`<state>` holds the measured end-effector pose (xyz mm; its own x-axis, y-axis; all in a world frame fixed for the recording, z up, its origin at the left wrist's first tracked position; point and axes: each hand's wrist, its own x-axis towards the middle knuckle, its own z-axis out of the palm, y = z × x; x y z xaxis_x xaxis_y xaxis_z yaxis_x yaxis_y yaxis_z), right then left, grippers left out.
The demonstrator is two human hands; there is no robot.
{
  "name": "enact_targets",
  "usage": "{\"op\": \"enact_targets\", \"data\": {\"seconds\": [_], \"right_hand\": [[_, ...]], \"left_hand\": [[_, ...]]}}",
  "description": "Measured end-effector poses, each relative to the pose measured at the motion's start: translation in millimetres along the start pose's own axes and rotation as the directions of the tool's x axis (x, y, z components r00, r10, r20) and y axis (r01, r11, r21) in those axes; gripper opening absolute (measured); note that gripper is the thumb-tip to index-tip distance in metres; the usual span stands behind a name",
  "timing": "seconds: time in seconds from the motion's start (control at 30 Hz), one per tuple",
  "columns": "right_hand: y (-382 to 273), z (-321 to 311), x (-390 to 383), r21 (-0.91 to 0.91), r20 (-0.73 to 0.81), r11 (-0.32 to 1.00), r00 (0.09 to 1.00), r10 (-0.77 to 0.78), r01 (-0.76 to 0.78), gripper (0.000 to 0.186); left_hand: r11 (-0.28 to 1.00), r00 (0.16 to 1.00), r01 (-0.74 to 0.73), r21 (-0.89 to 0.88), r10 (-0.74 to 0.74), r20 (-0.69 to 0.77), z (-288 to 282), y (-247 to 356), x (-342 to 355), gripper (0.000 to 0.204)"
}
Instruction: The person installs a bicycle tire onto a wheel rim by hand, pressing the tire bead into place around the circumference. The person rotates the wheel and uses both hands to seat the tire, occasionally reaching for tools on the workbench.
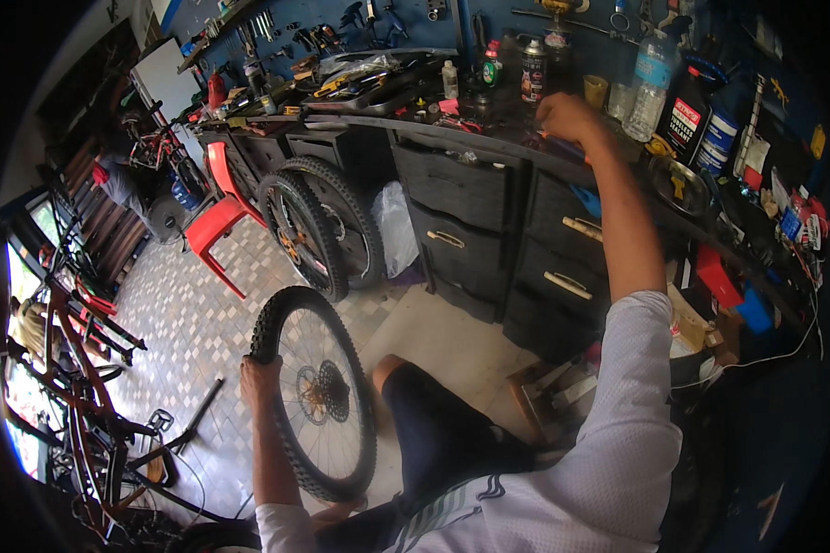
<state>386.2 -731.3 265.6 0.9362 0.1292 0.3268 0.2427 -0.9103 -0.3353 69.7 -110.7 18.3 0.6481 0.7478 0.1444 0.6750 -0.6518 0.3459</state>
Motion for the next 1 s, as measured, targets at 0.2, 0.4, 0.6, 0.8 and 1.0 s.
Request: {"op": "enact_targets", "data": {"seconds": [0.2, 0.4, 0.6, 0.8, 1.0], "right_hand": [[3, 11, 11, -0.119, 0.1, 0.988, 0.991, -0.087, 0.099, 0.029], [-5, 17, -1, 0.043, 0.203, 0.998, 0.978, 0.036, -0.046, 0.021], [23, 18, 0, 0.135, 0.067, 0.991, 0.997, -0.032, 0.023, 0.019], [19, 25, -14, 0.008, 0.081, 0.998, 0.995, -0.064, 0.063, 0.012], [35, 33, -23, -0.093, -0.104, 0.971, 0.968, -0.23, 0.22, 0.011]], "left_hand": [[1.0, 1.0, -0.018, 0.011, 0.018, 0.019, -1, 8, -5, 0.068], [1.0, 1.0, -0.006, 0.014, 0.006, 0.013, -2, 2, -10, 0.068], [1.0, 1.0, -0.021, -0.017, 0.021, 0.011, 3, 8, -15, 0.069], [0.999, 0.999, 0.009, -0.052, -0.007, 0.044, -6, -13, -15, 0.066], [0.99, 0.995, -0.052, -0.129, 0.063, 0.08, -17, -44, 5, 0.068]]}}
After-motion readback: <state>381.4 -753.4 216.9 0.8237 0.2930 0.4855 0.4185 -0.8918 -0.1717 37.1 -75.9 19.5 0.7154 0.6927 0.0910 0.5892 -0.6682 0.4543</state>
